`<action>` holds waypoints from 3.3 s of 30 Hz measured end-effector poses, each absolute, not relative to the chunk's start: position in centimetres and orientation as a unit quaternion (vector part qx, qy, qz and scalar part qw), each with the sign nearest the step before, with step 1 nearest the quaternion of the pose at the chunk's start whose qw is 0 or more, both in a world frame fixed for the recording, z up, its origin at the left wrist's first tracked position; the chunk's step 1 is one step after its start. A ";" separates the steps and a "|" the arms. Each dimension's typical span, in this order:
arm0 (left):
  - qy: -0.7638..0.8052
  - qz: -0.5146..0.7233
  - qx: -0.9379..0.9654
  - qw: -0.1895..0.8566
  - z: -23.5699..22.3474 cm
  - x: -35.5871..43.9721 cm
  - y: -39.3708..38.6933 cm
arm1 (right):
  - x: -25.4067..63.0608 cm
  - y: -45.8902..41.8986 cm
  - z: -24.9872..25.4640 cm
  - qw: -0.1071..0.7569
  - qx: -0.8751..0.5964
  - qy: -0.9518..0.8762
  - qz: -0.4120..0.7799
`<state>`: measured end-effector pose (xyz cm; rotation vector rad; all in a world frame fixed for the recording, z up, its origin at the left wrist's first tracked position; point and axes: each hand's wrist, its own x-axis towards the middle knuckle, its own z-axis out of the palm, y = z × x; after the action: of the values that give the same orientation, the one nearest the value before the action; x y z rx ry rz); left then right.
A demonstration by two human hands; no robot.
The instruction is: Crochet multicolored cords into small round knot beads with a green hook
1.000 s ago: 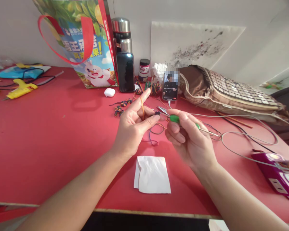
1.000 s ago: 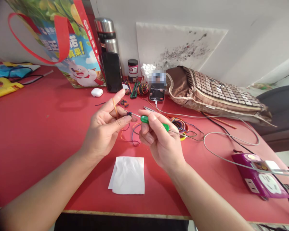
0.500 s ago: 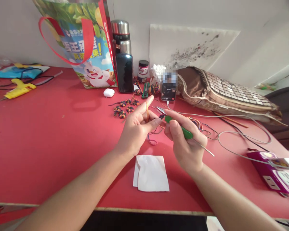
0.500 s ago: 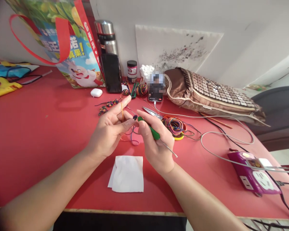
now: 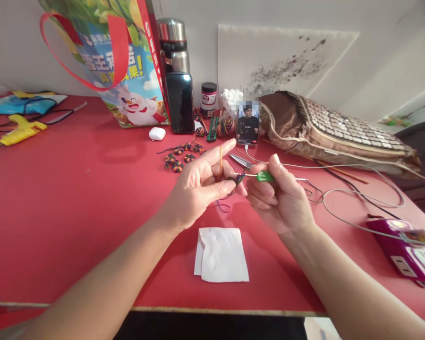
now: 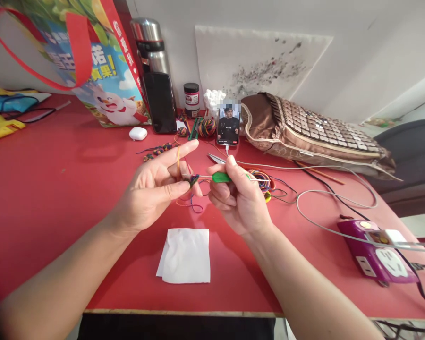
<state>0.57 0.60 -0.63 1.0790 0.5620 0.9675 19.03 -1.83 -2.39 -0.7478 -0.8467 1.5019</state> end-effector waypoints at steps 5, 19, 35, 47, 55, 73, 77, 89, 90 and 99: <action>0.233 0.407 0.537 0.701 -0.7 0.5 0.3 | 20.0 -1.4 -2.4 0.575 -0.346 -0.386 0.633; 0.291 0.339 0.613 0.652 0.5 0.4 -0.2 | 21.1 -1.9 -1.0 0.576 -0.426 -0.444 0.538; 0.324 0.373 0.595 0.634 -0.4 0.7 0.1 | 20.6 -2.3 -0.8 0.625 -0.440 -0.454 0.458; 0.374 0.410 0.500 0.665 -0.2 1.3 0.3 | 19.4 -4.2 -1.7 0.600 -0.482 -0.610 0.188; 0.378 0.460 0.310 0.741 0.3 1.6 0.6 | 19.4 -2.7 -3.7 0.488 -0.311 -0.813 -0.061; 0.339 0.493 0.637 0.486 -1.6 1.5 0.3 | 18.2 -4.4 -2.7 0.492 -0.350 -0.789 -0.109; 0.339 0.486 0.693 0.410 -2.0 1.2 0.4 | 18.2 -4.3 -2.4 0.506 -0.357 -0.782 -0.072; 0.309 0.440 0.778 0.324 -2.6 0.6 1.2 | 18.7 -4.6 -1.3 0.538 -0.448 -0.710 0.073; 0.306 0.434 0.780 0.330 -2.6 0.4 1.3 | 19.0 -4.6 -1.2 0.545 -0.459 -0.695 0.094; 0.304 0.383 0.725 0.484 -1.8 0.2 1.0 | 21.0 -3.2 -0.7 0.579 -0.472 -0.537 0.393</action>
<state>0.20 0.98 -1.85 1.7664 0.7411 0.9323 21.03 -3.17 -0.68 -1.1032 -1.2561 0.9191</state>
